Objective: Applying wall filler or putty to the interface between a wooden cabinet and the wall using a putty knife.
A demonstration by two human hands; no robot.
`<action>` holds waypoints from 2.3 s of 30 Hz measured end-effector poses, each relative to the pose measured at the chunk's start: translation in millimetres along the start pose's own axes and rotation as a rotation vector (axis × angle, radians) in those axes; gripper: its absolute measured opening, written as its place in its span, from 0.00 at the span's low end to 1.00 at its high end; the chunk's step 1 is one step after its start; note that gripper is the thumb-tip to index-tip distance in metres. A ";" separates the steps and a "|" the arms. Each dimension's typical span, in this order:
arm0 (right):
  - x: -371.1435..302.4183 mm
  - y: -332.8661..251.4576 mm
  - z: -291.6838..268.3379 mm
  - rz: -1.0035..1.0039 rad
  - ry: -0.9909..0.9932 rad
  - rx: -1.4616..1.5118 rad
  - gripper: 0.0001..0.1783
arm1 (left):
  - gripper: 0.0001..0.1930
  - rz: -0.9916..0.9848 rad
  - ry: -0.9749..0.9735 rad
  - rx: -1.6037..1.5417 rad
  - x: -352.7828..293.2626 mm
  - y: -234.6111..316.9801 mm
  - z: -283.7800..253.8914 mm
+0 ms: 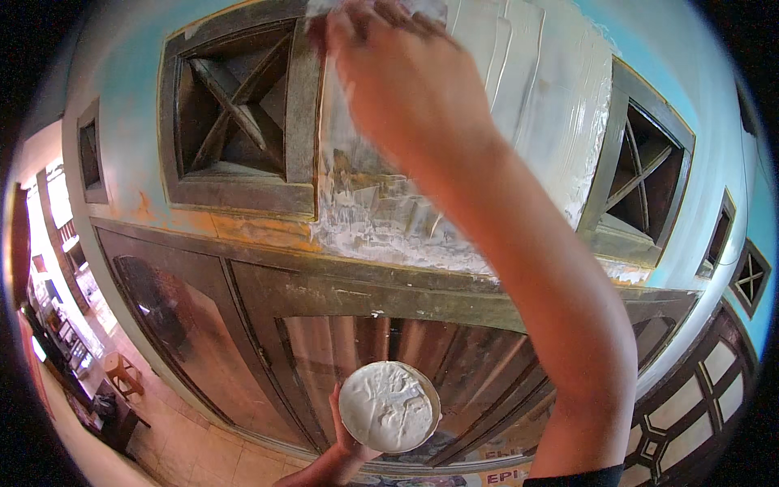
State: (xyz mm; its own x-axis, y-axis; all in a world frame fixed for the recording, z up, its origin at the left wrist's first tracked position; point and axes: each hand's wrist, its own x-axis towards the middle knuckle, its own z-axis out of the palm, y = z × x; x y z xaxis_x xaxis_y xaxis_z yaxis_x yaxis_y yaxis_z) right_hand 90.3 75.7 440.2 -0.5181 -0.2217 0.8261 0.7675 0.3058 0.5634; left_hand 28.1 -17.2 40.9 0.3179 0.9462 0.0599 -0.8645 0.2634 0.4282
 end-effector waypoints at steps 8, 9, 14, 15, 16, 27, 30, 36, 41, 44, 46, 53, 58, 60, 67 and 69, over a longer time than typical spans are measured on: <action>2.5 34.0 54.1 -0.129 0.052 -0.196 0.14 | 0.51 0.002 0.073 -0.104 5.9 -5.3 -11.1; -9.1 19.6 52.9 -0.140 0.006 -0.220 0.16 | 0.52 -0.008 0.071 -0.093 6.1 -4.6 -11.7; -89.5 -65.9 40.8 -0.182 -0.228 -0.264 0.29 | 0.53 -0.135 -0.470 -0.893 7.6 -9.0 -49.6; -115.9 -73.6 35.2 -0.194 -0.278 -0.230 0.30 | 0.52 -0.070 0.092 -0.081 0.6 5.1 -14.0; -132.4 -83.3 25.4 -0.203 -0.315 -0.185 0.30 | 0.52 -0.076 0.089 -0.079 -5.1 8.8 -6.0; -0.8 1.0 -0.6 -0.110 -0.001 -0.152 0.21 | 0.50 0.032 0.098 -0.037 -1.8 11.4 -4.8; 56.8 48.3 -2.0 0.027 -0.212 -0.235 0.27 | 0.52 0.104 0.039 -0.030 3.0 0.4 -13.2; 26.8 63.9 42.0 -0.257 0.062 0.133 0.24 | 0.49 0.051 0.082 -0.077 2.7 5.0 -5.3; -53.9 -27.6 47.8 -0.275 -0.140 -0.324 0.24 | 0.53 0.042 0.079 -0.031 0.2 9.2 -10.8; -114.5 -69.8 23.2 -0.326 -0.301 -0.227 0.29 | 0.55 -0.014 0.075 -0.049 2.7 3.5 -20.1; -147.9 -91.0 12.0 -0.334 -0.347 -0.173 0.29 | 0.54 -0.130 -0.533 -0.815 9.7 -7.7 -43.2; -78.6 -76.9 -16.7 -0.258 -0.229 -0.102 0.25 | 0.49 0.060 0.044 -0.007 -0.1 9.9 -6.9; 81.8 -1.1 -34.5 0.226 -0.528 -0.069 0.22 | 0.51 0.106 0.109 -0.074 0.9 10.7 -2.4; 85.4 40.8 1.1 0.143 -0.470 -0.166 0.21 | 0.52 0.143 0.075 -0.050 0.9 12.1 -0.8; -19.5 20.1 54.2 -0.280 -0.054 -0.377 0.24 | 0.52 0.031 -0.209 -0.427 -2.5 24.2 -6.2; -45.6 -8.8 40.5 -0.287 -0.178 -0.323 0.28 | 0.53 0.090 -0.375 -0.525 1.3 31.1 -15.4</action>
State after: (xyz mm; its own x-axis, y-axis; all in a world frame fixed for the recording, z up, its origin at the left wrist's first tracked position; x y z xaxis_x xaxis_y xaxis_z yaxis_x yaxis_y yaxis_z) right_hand 91.8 120.7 398.1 -0.7615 -0.0839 0.6427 0.6475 -0.0551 0.7600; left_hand -4.4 -4.9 40.4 0.2677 0.8639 0.4267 -0.9392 0.3328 -0.0847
